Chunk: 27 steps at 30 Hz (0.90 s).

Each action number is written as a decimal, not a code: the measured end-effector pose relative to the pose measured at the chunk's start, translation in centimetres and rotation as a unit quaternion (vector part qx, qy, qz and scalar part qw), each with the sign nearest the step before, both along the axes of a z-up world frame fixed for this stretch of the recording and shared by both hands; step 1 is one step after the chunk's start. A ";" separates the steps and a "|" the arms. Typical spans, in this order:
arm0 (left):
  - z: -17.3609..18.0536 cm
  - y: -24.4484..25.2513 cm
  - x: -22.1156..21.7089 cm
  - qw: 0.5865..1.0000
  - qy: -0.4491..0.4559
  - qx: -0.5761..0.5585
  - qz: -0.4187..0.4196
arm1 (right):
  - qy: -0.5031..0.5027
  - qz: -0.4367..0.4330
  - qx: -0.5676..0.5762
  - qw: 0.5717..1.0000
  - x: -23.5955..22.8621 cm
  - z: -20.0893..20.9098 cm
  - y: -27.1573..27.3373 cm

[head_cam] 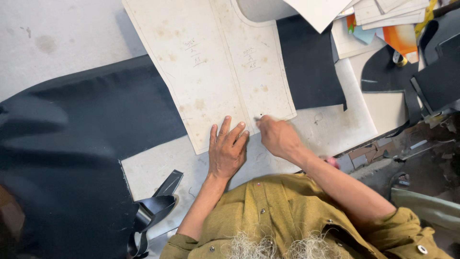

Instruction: The person cuts a large piece of black fabric along chalk lines using red-handled scissors. They then retrieve paper patterns, place them on the fabric, and cut the paper patterns to size.

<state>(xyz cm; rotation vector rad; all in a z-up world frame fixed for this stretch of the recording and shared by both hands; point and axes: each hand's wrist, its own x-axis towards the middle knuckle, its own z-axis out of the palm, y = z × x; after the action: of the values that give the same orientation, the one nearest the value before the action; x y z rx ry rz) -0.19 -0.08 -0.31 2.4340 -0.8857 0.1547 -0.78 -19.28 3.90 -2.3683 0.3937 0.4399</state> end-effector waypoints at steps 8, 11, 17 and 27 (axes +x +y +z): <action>0.0 0.0 0.0 1.000 0.004 -0.010 0.002 | -0.045 0.098 -0.033 0.994 -2.1 -0.2 0.2; 0.1 0.0 0.2 1.000 -0.005 -0.012 0.000 | -0.046 0.091 -0.027 0.994 -1.2 -0.1 0.2; 0.3 0.1 0.1 1.000 -0.018 -0.013 -0.002 | 0.018 0.062 -0.053 0.996 -1.1 -1.0 1.4; 0.4 -0.3 0.2 1.000 -0.025 0.010 -0.014 | -0.159 -0.179 0.018 0.971 -1.9 0.3 -5.5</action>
<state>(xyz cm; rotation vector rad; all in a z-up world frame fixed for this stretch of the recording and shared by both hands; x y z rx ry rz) -0.02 -0.39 0.10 2.4450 -0.9472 0.1978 -2.65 -24.73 4.17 -2.2188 0.6367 -0.1001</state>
